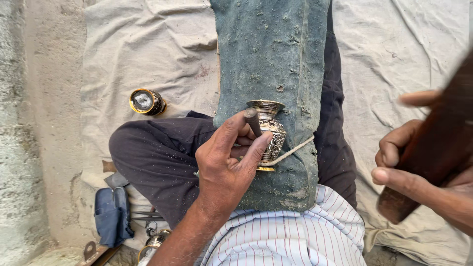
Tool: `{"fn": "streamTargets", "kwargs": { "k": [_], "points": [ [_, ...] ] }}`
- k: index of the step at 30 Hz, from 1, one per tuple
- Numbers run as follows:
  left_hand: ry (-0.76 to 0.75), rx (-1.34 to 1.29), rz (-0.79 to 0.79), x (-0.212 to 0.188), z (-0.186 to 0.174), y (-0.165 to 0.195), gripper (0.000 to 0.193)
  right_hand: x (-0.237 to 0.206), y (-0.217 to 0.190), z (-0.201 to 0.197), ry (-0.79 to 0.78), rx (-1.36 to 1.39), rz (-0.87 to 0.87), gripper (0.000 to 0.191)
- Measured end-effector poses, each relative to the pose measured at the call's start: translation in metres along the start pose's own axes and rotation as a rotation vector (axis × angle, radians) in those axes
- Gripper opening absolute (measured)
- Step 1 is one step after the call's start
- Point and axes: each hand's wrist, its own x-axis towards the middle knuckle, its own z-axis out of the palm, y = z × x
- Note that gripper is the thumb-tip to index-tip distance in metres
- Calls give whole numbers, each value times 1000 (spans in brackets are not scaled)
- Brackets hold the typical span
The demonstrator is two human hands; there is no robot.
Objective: The person sits on the ground with a small brass pot lashed to a green sandbag cushion on their lap. They hold a steel punch against the pot's decorated surface and strike it with a wooden mallet, repositioning the punch repeatedly to work the pattern around the vessel, briefly rotating the pot to reach other sides.
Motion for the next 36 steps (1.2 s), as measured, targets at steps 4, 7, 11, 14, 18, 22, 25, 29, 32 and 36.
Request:
{"fn": "streamTargets", "kwargs": {
  "k": [4,7,11,14,18,22,25,29,32,36],
  "points": [
    [55,93,99,-8,15,14,36,-12,5,-11,44,-621,13,60],
    [50,212,177,-10,22,16,37,-11,-14,-12,120,-659,-312,56],
    [26,166,124,-1,20,-3,43,6,-47,-8,214,-672,-515,51],
    [9,153,198,-9,14,-6,46,-4,-66,-6,211,-674,-512,48],
    [-1,146,190,-17,14,4,48,-21,-80,-8,162,-506,-402,44],
    [-20,150,193,-9,14,15,48,-24,-85,-14,130,-781,-346,55],
    [-28,146,183,-8,9,21,48,-26,-86,-19,150,-655,-543,53],
    [-49,188,209,-7,3,22,49,-27,-81,-15,156,-779,-429,60],
    [-63,168,175,-4,0,16,47,-20,-78,-9,160,-681,-541,56],
    [-99,179,187,-3,-2,8,49,-14,-74,1,154,-661,-481,56]
  ]
}}
